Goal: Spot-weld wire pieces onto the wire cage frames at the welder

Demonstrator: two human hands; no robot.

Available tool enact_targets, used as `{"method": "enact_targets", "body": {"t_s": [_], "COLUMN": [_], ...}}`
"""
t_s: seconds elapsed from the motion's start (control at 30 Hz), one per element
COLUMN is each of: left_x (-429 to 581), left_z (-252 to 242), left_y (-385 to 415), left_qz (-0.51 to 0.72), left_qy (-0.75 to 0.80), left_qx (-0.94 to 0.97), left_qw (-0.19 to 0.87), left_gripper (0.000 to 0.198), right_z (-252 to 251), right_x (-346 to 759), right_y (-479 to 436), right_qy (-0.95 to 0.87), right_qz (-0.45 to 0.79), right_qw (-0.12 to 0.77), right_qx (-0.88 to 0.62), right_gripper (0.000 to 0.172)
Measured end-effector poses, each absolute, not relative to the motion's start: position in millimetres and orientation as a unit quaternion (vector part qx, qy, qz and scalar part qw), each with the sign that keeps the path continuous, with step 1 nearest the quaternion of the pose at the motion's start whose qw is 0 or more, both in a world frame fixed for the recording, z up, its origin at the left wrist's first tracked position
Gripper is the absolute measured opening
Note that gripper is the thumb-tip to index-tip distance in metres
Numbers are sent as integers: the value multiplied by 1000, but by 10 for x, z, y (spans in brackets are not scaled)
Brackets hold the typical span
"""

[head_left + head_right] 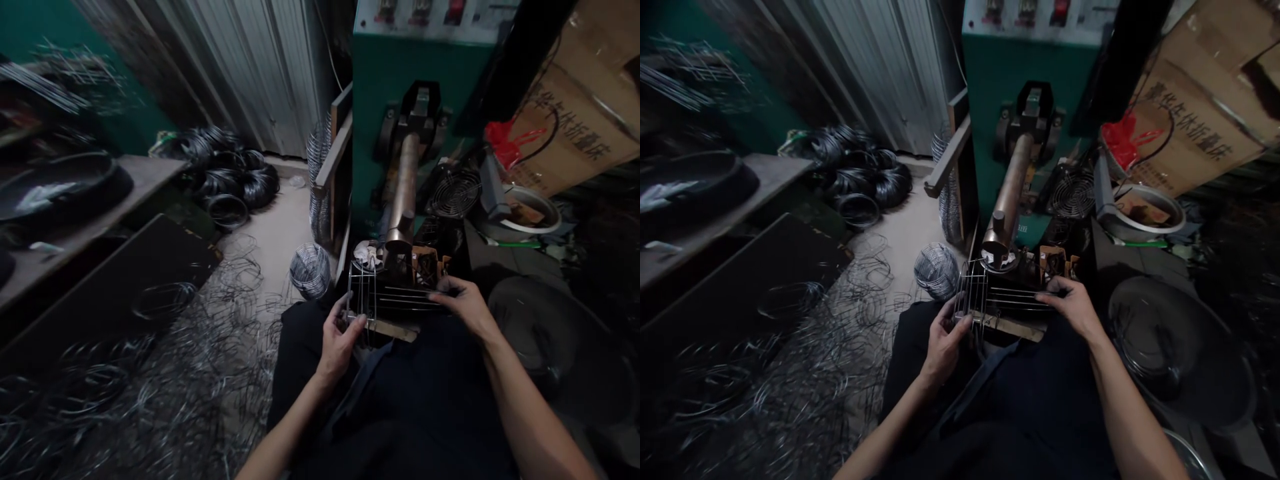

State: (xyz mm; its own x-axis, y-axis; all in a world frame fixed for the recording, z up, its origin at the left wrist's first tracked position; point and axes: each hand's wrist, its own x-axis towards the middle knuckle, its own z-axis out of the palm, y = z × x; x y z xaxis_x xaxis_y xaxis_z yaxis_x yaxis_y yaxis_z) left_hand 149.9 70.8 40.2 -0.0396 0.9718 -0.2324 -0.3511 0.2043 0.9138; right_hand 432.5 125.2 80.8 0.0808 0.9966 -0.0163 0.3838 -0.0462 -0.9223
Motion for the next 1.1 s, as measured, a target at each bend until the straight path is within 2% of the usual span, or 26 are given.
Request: {"method": "enact_targets", "body": {"t_s": [0.27, 0.43, 0.67, 1.1], "left_x": [1562, 1598, 1644, 1701], "left_z": [485, 526, 493, 517], "left_y": [887, 939, 951, 1062], "left_qz": [547, 542, 536, 537], "left_qy": [487, 493, 492, 490], "left_qx": [334, 353, 359, 359], "left_qw": [594, 582, 585, 585], "left_gripper": [67, 70, 68, 72], "right_z": [569, 522, 535, 513], "right_x": [4370, 4342, 4350, 4447], "right_y": [1336, 1450, 1631, 1784], "right_qy": [-518, -538, -555, -560], "right_qz": [418, 424, 444, 468], "right_qw": [472, 432, 407, 395], "right_qx": [-578, -587, -574, -558], "right_gripper": [45, 53, 55, 58]}}
